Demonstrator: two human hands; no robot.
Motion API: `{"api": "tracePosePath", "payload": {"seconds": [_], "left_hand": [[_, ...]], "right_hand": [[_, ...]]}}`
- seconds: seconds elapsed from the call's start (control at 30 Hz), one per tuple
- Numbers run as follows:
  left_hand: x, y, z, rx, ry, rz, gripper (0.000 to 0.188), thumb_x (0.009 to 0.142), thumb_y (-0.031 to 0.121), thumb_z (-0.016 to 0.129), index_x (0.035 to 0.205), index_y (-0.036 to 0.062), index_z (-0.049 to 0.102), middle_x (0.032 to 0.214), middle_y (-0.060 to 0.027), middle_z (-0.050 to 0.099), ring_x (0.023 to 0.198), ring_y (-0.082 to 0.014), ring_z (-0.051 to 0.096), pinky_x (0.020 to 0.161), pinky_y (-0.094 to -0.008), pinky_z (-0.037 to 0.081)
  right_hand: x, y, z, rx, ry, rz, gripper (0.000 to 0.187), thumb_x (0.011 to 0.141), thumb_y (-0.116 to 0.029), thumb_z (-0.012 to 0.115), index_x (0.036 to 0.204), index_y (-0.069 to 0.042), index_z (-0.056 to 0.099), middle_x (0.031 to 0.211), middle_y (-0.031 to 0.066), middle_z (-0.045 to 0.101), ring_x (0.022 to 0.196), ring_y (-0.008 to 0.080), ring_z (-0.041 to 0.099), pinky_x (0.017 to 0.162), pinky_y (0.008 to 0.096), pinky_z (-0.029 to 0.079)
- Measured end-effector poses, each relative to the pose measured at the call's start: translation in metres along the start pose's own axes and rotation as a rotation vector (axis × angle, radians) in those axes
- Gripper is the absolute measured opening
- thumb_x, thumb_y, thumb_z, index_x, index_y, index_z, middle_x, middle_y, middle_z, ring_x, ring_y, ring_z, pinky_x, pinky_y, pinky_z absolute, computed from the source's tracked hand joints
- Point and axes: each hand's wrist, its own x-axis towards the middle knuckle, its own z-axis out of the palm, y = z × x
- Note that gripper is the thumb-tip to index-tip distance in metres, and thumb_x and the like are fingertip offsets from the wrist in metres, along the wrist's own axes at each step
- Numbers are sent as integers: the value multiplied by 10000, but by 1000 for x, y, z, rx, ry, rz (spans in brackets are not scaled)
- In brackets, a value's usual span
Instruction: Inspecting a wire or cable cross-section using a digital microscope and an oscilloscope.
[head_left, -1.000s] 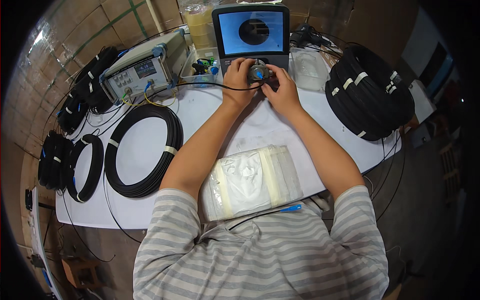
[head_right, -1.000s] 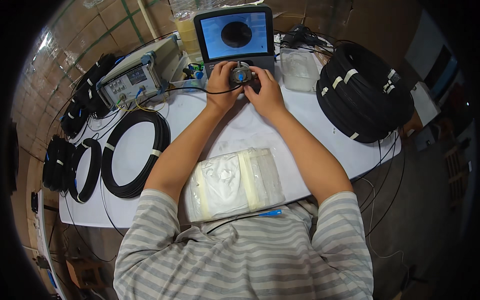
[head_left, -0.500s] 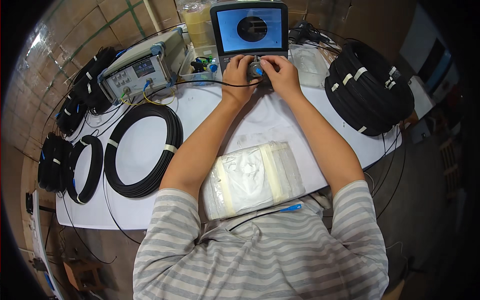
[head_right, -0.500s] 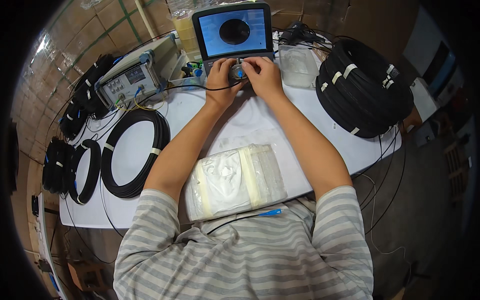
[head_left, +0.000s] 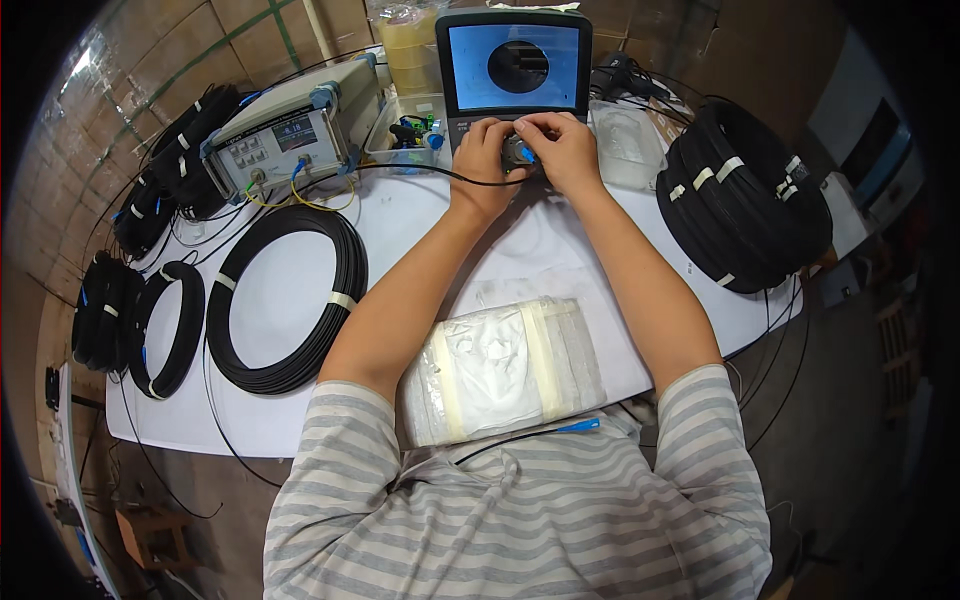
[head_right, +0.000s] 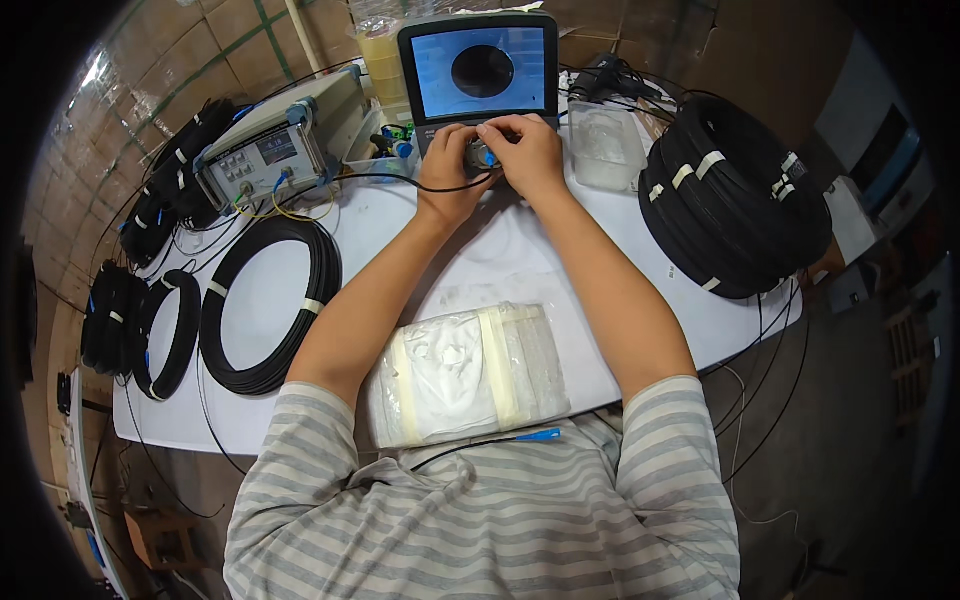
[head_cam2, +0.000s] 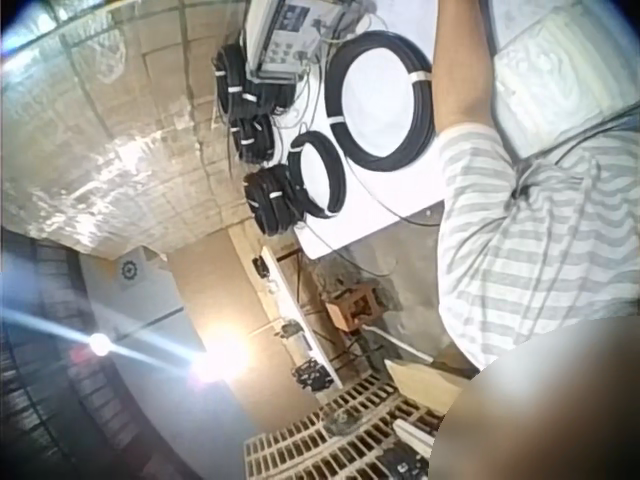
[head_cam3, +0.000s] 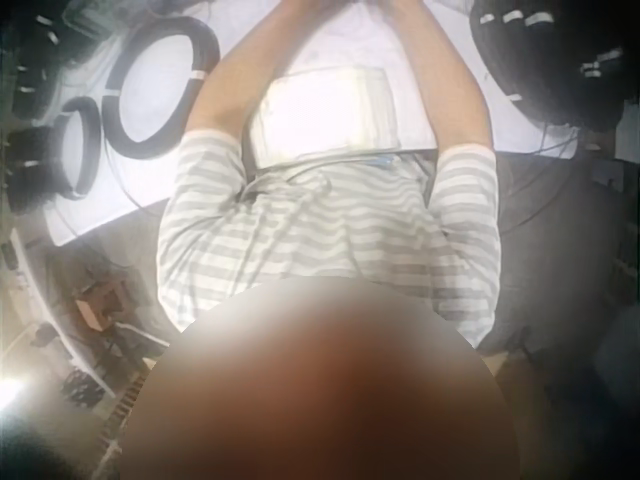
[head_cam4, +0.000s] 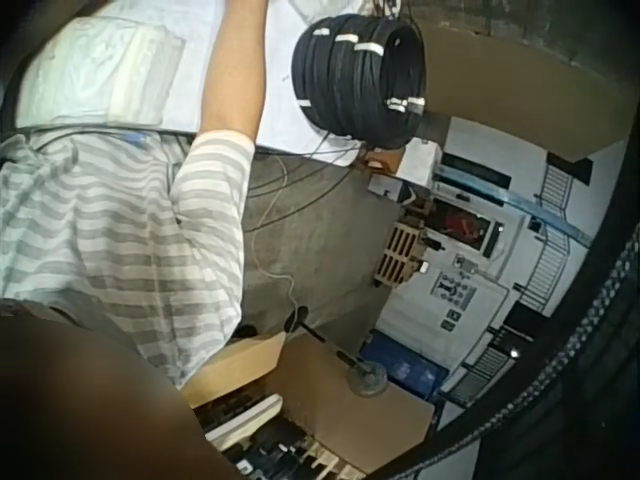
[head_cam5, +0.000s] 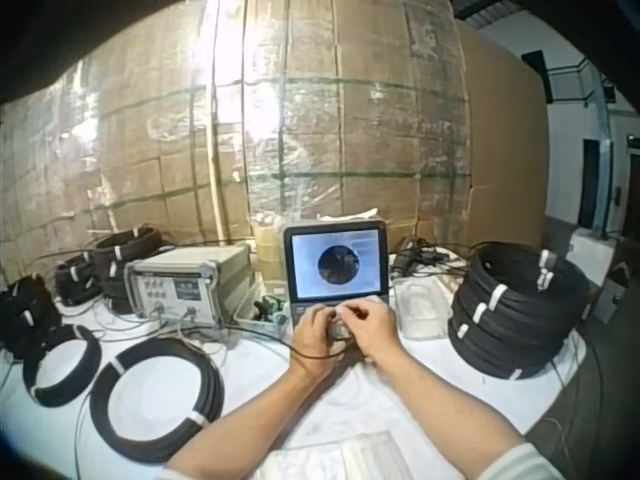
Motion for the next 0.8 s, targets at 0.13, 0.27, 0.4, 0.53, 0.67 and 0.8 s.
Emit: {"api": "tracePosePath", "payload": {"seconds": [0.13, 0.27, 0.4, 0.53, 0.67, 0.8], "left_hand": [[-4, -2, 1, 11, -6, -15, 611, 715, 181, 898, 1231, 46, 599, 1229, -174, 595, 1135, -383, 598, 961, -454, 507], [-4, -3, 3, -9, 35, 10, 661, 630, 121, 909, 1207, 90, 588, 1209, -121, 597, 1099, -374, 604, 923, -480, 503], [-4, -4, 4, -24, 37, 7, 654, 639, 118, 905, 1212, 90, 591, 1216, -127, 593, 1101, -380, 602, 929, -476, 504], [-4, -3, 5, -36, 26, -9, 664, 649, 120, 904, 1234, 93, 593, 1227, -136, 585, 1115, -384, 596, 942, -472, 504], [-4, -5, 5, -22, 23, -20, 674, 653, 127, 908, 1248, 95, 594, 1233, -140, 582, 1122, -385, 592, 948, -470, 504], [-3, -2, 5, -43, 28, -10, 670, 654, 138, 911, 1246, 93, 600, 1229, -134, 585, 1117, -387, 595, 949, -472, 503]], "right_hand": [[-2, 2, 3, 10, -13, 5, 247, 870, -295, 811, 974, -71, 804, 945, 83, 712, 840, 211, 706, 766, 330, 556], [-4, -1, 1, 0, -11, -3, 252, 869, -295, 812, 976, -67, 803, 944, 82, 715, 848, 210, 706, 770, 330, 555], [-6, -3, -1, 7, -13, -14, 249, 877, -287, 808, 988, -65, 801, 958, 80, 713, 857, 197, 699, 776, 320, 553], [-8, 0, -7, 32, -61, -30, 254, 914, -238, 785, 1060, -30, 774, 993, 52, 699, 877, 151, 674, 787, 281, 540], [-7, 4, -10, 79, -104, -68, 281, 905, -246, 791, 1070, -20, 761, 998, 57, 705, 857, 146, 674, 773, 280, 544], [-15, 7, -16, 97, -94, -69, 276, 918, -225, 776, 1094, -14, 749, 1017, 55, 706, 843, 134, 663, 761, 274, 540]]}}
